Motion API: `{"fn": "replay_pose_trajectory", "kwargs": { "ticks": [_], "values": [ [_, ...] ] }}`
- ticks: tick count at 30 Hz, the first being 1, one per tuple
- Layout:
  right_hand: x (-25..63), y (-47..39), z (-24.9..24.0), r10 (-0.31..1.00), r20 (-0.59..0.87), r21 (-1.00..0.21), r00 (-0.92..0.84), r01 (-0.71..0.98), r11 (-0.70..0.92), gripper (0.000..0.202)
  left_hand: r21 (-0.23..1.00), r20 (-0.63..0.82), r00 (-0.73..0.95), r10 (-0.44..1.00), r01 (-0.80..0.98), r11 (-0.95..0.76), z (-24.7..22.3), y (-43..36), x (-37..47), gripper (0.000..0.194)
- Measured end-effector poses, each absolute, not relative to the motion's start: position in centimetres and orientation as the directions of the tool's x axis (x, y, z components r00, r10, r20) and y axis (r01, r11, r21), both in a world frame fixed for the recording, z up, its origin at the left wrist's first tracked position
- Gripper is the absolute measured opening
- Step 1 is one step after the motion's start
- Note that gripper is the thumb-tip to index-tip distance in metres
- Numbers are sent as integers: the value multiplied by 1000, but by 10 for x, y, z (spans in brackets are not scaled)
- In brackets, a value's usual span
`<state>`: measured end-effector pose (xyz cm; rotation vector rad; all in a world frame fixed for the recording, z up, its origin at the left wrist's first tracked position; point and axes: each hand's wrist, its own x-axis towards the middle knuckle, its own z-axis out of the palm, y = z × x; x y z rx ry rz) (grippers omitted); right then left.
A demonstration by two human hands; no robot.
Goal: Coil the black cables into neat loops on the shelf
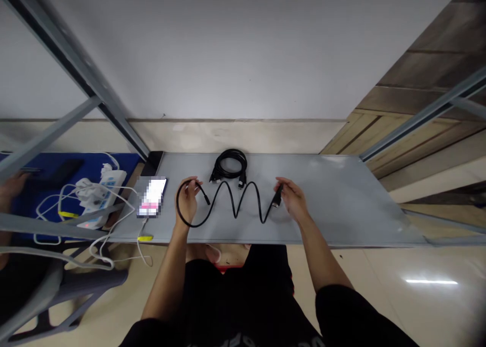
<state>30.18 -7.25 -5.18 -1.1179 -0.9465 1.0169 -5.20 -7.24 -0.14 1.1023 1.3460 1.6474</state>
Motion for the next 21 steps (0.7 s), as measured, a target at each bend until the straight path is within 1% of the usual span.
{"fn": "replay_pose_trajectory", "kwargs": {
  "ticks": [3,5,7,9,11,14,16,18,20,21],
  "values": [
    [310,-75,-45,960,6,-933,281,-343,106,45,984,158,-415,896,-6,-177,5,-74,-61,69],
    [313,-76,-41,955,-56,-918,290,-391,65,51,991,122,-428,896,5,-132,8,-77,-64,74],
    [315,-76,-38,945,-98,-925,312,-380,29,55,997,74,-421,904,19,-73,9,-79,-64,77],
    [313,-75,-38,933,-116,-947,341,-320,-1,58,999,37,-389,920,28,-28,7,-81,-60,77],
    [304,-75,-40,932,-118,-973,343,-225,-41,59,1000,13,-332,943,25,-5,2,-83,-51,73],
    [274,-78,-45,962,-71,-995,265,-82,-51,58,999,-20,-191,981,25,25,-5,-90,-29,63],
    [246,-83,-48,972,-18,-998,233,-58,-5,61,997,-9,-53,999,71,13,-8,-95,-13,53],
    [220,-90,-49,977,40,-999,209,-17,44,57,984,30,118,993,171,-50,-7,-100,-2,43],
    [201,-96,-51,977,120,-991,179,78,107,53,960,62,256,965,248,-127,-4,-103,0,35],
    [195,-100,-51,974,172,-979,150,133,152,51,949,74,296,952,273,-158,-2,-103,-1,32]
  ]
}}
